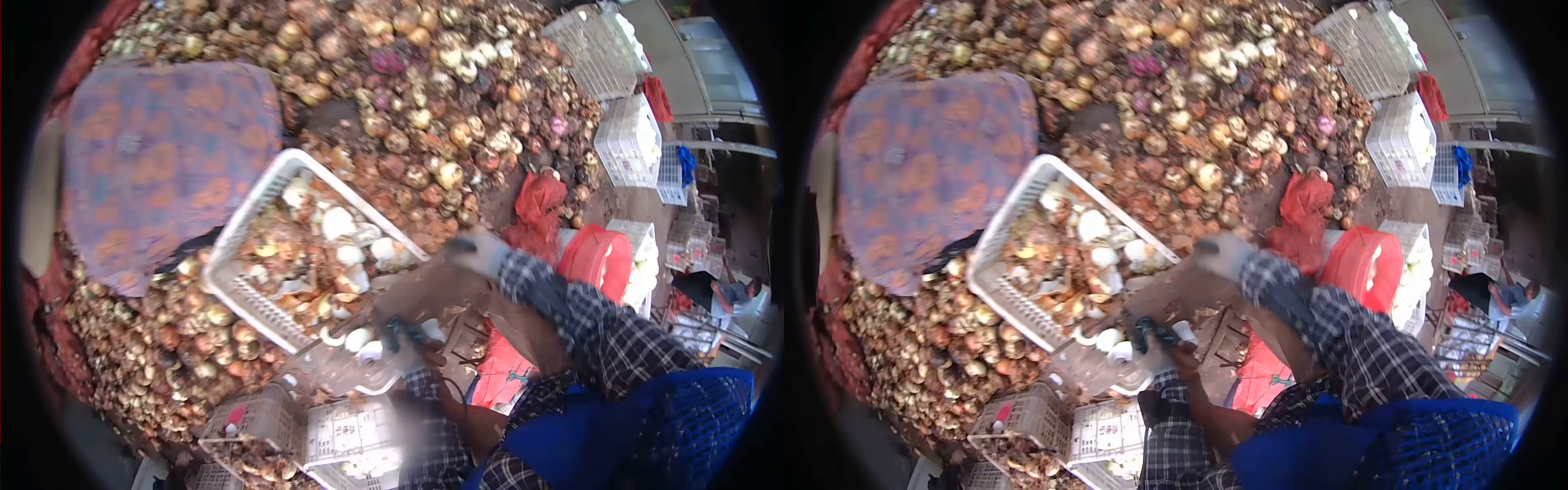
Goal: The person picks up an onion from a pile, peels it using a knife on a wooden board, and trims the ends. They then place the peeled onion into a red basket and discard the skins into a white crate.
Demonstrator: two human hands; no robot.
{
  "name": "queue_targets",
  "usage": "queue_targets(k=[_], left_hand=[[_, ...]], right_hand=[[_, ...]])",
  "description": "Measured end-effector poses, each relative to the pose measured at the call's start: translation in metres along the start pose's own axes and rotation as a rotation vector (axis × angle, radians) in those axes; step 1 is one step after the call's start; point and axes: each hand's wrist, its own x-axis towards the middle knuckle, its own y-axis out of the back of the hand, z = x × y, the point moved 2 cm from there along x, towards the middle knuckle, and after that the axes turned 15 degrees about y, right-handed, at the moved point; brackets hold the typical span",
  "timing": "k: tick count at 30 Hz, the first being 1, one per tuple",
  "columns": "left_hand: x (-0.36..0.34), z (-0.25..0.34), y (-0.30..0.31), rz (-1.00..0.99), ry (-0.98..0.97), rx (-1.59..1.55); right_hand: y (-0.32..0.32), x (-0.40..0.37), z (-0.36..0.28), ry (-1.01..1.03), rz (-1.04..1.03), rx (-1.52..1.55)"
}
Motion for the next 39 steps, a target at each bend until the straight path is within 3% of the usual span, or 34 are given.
queue_targets(k=[2,3,6,8,10,14,16,18,20,22,24,28,36,39], left_hand=[[0.033,-0.01,0.008,0.073,-0.025,0.104],[0.05,-0.015,0.019,0.202,-0.471,0.556],[-0.015,0.08,-0.031,0.292,-0.949,1.113],[-0.038,0.153,-0.075,0.232,-0.688,1.442],[-0.023,0.205,-0.119,0.203,-0.911,1.694],[0.053,0.255,-0.194,0.383,-1.217,1.856],[0.078,0.274,-0.218,0.471,-1.437,1.81],[0.095,0.289,-0.238,0.396,-1.431,1.927],[0.111,0.295,-0.249,0.391,-1.345,2.012],[0.113,0.297,-0.256,0.411,-1.276,2.001],[0.119,0.295,-0.255,0.474,-1.28,1.97],[0.126,0.291,-0.246,0.467,-1.482,1.866],[0.124,0.289,-0.249,0.478,-1.418,1.859],[0.126,0.29,-0.249,0.5,-1.535,1.771]], right_hand=[[-0.012,-0.032,-0.03,0.304,0.091,-0.088],[-0.012,-0.042,-0.05,0.216,0.08,-0.06],[-0.018,-0.042,-0.063,0.079,0.016,0.065],[-0.027,-0.029,-0.055,0.07,0.037,0.131],[-0.05,-0.002,-0.022,0.183,0.0,0.077],[-0.038,0.054,-0.013,0.01,0.093,0.208],[-0.006,0.092,-0.006,0.016,0.046,0.008],[0.02,0.143,0.021,0.048,0.074,0.087],[0.065,0.203,0.022,0.201,0.053,-0.332],[0.114,0.256,-0.005,0.12,-0.033,-0.434],[0.139,0.304,-0.009,0.168,-0.053,-0.633],[0.163,0.387,-0.01,0.309,-0.089,-0.919],[0.178,0.507,-0.041,0.281,-0.006,-0.856],[0.177,0.535,-0.037,0.25,-0.023,-0.868]])
